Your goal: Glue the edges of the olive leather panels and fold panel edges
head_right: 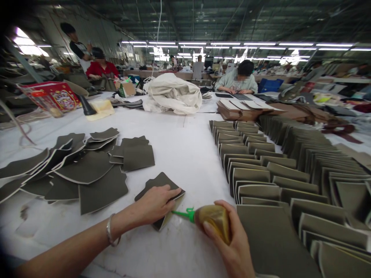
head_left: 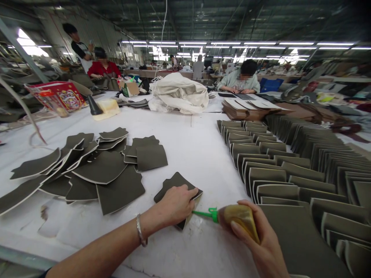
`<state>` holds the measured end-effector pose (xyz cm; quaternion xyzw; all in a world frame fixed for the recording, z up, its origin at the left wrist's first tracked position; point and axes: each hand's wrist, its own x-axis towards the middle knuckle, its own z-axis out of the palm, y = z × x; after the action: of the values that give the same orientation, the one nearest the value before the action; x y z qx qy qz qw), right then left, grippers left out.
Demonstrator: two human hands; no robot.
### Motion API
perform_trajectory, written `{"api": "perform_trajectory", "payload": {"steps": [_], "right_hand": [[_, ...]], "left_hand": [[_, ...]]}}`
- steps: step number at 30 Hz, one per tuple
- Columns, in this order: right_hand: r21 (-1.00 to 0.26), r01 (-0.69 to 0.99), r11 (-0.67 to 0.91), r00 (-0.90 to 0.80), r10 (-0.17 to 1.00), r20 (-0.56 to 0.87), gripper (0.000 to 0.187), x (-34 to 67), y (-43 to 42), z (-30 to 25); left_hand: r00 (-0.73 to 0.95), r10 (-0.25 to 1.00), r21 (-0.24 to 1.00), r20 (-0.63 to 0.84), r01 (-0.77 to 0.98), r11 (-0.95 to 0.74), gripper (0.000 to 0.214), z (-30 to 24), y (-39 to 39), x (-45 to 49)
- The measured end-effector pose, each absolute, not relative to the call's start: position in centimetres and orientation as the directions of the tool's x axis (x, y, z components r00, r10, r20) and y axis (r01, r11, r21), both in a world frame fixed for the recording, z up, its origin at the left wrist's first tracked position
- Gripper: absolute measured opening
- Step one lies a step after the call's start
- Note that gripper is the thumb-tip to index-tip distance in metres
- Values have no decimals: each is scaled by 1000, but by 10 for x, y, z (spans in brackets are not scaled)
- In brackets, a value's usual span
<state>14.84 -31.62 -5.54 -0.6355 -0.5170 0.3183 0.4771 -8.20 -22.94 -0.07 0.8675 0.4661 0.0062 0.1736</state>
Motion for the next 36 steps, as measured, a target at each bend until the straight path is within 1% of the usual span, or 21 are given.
{"api": "perform_trajectory", "payload": {"steps": [4,6,10,16,22,26,28,30,33,36], "right_hand": [[-932,363,1,389,908,153,61,153,-306,-52],[-934,357,-6,376,916,138,61,153,-308,-53],[-936,352,-27,270,960,74,58,154,-312,-56],[-944,330,6,384,913,140,61,157,-303,-54],[-955,292,-48,290,956,41,57,151,-313,-56],[-957,289,-30,379,921,85,61,154,-310,-56],[-952,303,-31,390,916,95,62,152,-312,-56],[-954,297,-48,369,927,68,60,147,-319,-55],[-968,239,-77,349,937,11,55,141,-328,-54],[-973,222,-66,374,927,23,58,143,-327,-55]], "left_hand": [[557,814,304,-163,814,-496,46,-1,-230,-82],[555,815,305,-165,815,-493,47,-2,-230,-82],[563,811,320,-160,807,-497,46,-4,-229,-82],[548,817,318,-180,818,-479,47,-1,-228,-81],[554,810,335,-192,813,-476,46,-1,-227,-81],[553,812,327,-184,814,-480,47,-1,-226,-81],[550,815,325,-181,816,-478,47,-2,-226,-81],[554,814,331,-178,812,-480,47,-2,-227,-81],[553,816,328,-172,813,-481,49,-3,-228,-81],[548,820,322,-166,816,-480,49,-3,-230,-80]]}}
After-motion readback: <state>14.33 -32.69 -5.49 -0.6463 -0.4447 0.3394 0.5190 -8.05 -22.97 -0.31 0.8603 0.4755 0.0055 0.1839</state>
